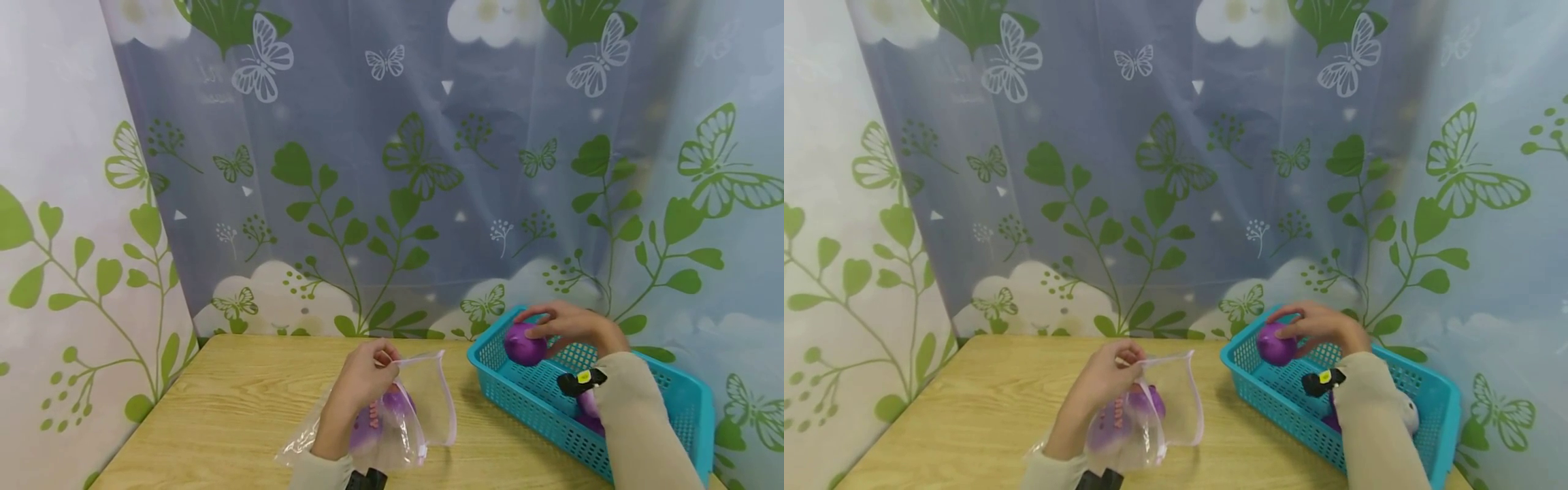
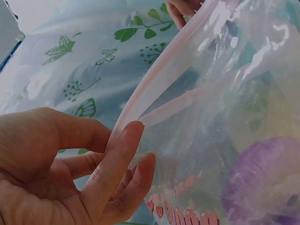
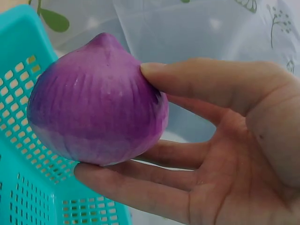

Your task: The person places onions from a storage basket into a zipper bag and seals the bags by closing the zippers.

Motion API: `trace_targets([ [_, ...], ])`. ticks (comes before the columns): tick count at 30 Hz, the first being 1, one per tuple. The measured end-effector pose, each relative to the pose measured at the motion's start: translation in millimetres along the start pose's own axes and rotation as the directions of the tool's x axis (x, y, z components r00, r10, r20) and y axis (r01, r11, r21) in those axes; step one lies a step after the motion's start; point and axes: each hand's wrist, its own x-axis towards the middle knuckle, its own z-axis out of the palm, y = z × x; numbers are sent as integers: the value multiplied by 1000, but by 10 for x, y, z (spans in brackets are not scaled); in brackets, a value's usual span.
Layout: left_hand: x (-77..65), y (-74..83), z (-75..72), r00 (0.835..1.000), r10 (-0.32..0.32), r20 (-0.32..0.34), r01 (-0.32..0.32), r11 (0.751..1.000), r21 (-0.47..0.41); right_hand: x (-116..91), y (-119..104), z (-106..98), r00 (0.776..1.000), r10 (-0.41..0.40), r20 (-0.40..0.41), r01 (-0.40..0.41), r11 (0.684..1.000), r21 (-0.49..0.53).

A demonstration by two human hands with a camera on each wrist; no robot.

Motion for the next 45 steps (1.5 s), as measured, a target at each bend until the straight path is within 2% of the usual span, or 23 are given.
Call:
trace_targets([
  [15, 8, 6, 6, 1000, -3, 10, 3, 1000, -5, 41, -218, 174, 999, -42, 14, 42, 999, -26],
  [23, -3, 11, 12, 1000, -4, 14, 4, 1000, -19, 7, -435, 284, 998, -45, 33, 47, 998, -47],
  [29, 3, 10, 13, 1000, 3, 1, -3, 1000, 14, -7, -558, 334, 995, -80, 52, 84, 994, -68],
  [45, 25, -12, 23, 1000, -14, 14, 13, 1000, 10, -31, -726, 569, 982, -179, 60, 185, 975, -123],
])
